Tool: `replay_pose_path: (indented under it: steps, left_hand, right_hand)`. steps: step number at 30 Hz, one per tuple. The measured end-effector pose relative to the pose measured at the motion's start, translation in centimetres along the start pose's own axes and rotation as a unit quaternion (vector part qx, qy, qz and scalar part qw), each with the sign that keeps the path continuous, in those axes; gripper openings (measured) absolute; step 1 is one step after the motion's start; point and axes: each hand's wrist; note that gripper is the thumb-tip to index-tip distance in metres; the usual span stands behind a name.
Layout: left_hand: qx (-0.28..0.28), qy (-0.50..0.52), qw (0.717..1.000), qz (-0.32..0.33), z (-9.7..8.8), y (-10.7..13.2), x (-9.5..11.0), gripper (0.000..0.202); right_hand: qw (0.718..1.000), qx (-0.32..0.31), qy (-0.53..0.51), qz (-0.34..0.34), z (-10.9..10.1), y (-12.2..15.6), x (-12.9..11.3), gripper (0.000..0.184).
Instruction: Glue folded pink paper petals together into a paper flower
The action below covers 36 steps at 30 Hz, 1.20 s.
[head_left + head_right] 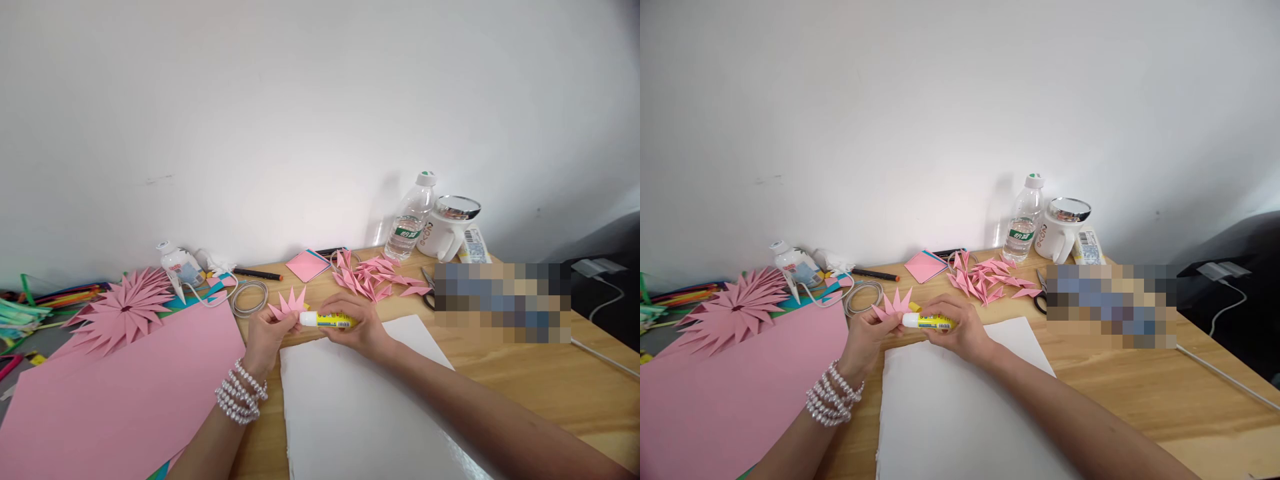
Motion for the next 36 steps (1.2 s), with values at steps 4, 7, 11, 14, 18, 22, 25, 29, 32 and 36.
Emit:
replay_pose_path:
  steps: [4, 7, 11, 14, 18, 22, 25, 29, 32, 36]
  left_hand:
    - [-0.009, 0.000, 1.000, 0.007, -0.12, -0.05, -0.05, 0.015]
    - [-0.011, -0.002, 1.000, 0.010, -0.19, -0.08, -0.06, 0.015]
    - [-0.015, -0.013, 1.000, 0.008, -0.21, -0.10, -0.14, 0.015]
    - [-0.001, 0.006, 1.000, -0.006, -0.11, -0.14, -0.18, 0.015]
    - [0.025, 0.033, 0.999, -0.011, 0.03, -0.19, -0.15, 0.017]
    - [0.034, 0.047, 0.998, 0.005, 0.10, -0.12, -0.04, 0.017]
    - [0.036, 0.039, 0.999, 0.004, 0.11, -0.07, 0.02, 0.016]
    - [0.059, 0.051, 0.997, -0.023, 0.12, -0.13, 0.01, 0.014]
    - [0.071, 0.053, 0.995, -0.036, 0.22, -0.08, 0.09, 0.014]
    - [0.062, 0.056, 0.996, -0.021, 0.43, 0.13, 0.29, 0.013]
  right_hand:
    - [1.000, 0.021, 0.007, 0.005, -0.02, -0.03, -0.04, 0.021]
    - [1.000, 0.017, 0.011, 0.009, 0.00, 0.05, 0.08, 0.020]
    - [0.998, 0.052, 0.026, 0.021, -0.03, 0.03, 0.22, 0.017]
    - [0.990, 0.117, 0.021, 0.071, -0.09, -0.08, 0.17, 0.016]
    - [0.970, 0.147, -0.042, 0.188, -0.22, -0.21, -0.05, 0.021]
    - [0.962, 0.124, -0.080, 0.228, -0.29, -0.22, -0.09, 0.023]
    - [0.961, 0.086, -0.109, 0.241, -0.17, -0.18, 0.13, 0.027]
    - [0.957, 0.049, -0.132, 0.253, -0.01, -0.17, 0.35, 0.027]
    - [0.958, 0.031, -0.135, 0.250, -0.01, -0.14, 0.28, 0.028]
    - [0.960, 0.004, -0.125, 0.249, -0.11, -0.08, -0.06, 0.023]
Point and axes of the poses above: each hand's wrist, its own y-axis away from the middle knuckle, its own z-axis out of the palm, x = y × z, and after that the axes turned 2 degrees about y, right-handed
